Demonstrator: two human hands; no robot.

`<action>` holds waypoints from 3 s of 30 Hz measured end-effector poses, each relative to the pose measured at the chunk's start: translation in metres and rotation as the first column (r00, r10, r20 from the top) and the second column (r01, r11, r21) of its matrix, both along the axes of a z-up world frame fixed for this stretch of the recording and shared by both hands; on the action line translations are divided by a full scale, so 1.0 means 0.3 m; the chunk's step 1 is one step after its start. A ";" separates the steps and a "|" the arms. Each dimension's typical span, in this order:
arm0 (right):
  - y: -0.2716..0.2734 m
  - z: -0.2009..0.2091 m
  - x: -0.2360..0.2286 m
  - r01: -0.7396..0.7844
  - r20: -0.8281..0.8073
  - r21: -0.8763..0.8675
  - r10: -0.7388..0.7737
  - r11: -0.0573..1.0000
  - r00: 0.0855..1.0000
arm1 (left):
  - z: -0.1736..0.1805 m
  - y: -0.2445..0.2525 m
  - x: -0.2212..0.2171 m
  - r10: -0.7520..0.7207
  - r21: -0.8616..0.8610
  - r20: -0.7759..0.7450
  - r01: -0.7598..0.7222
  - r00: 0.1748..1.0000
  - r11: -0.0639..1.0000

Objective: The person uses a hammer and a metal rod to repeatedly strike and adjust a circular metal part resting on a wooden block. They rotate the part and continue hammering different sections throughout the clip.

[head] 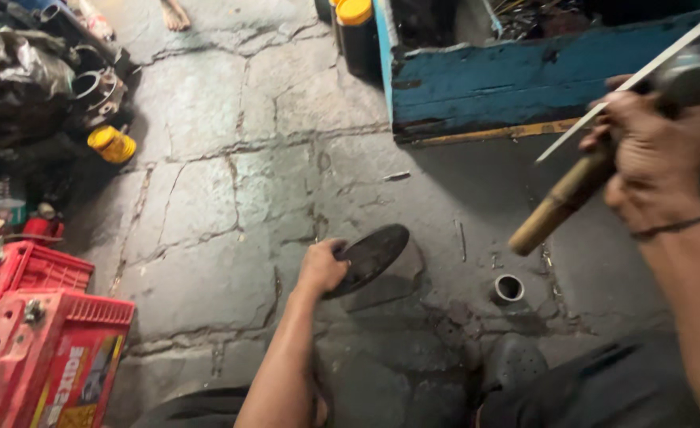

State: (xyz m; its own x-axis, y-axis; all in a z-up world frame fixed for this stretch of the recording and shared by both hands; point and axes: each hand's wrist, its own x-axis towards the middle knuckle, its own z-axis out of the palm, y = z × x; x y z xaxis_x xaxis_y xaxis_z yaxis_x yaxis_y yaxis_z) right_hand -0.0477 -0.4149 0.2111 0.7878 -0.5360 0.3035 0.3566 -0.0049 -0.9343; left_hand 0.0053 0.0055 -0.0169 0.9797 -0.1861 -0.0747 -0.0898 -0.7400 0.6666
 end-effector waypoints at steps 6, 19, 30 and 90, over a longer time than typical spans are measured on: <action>0.197 0.043 0.027 -0.152 -0.231 -0.031 0.141 0.988 0.963 | -0.127 0.047 0.019 0.085 -0.120 0.021 -0.082 0.996 0.989; 0.290 -0.011 0.097 -0.250 -0.316 -0.107 0.206 0.962 0.926 | -0.094 0.007 0.060 0.196 -0.251 -0.157 -0.232 0.968 0.940; 0.314 -0.055 0.104 -0.299 -0.499 -0.187 0.172 0.936 0.849 | -0.061 0.015 0.067 0.229 -0.317 -0.192 -0.281 0.954 0.906; 0.644 -0.397 0.228 -0.409 -0.407 -0.417 0.235 0.812 0.883 | 0.078 -0.093 0.001 -0.049 -0.261 -0.264 -0.023 0.963 0.965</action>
State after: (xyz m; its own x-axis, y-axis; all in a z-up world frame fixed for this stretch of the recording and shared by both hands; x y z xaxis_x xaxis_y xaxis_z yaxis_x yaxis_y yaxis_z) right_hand 0.0208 -0.2216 0.0921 0.9849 -0.0879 0.1494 0.0996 -0.4189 -0.9026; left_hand 0.0056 -0.0225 0.0066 0.9281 -0.2464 -0.2791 0.1084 -0.5382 0.8358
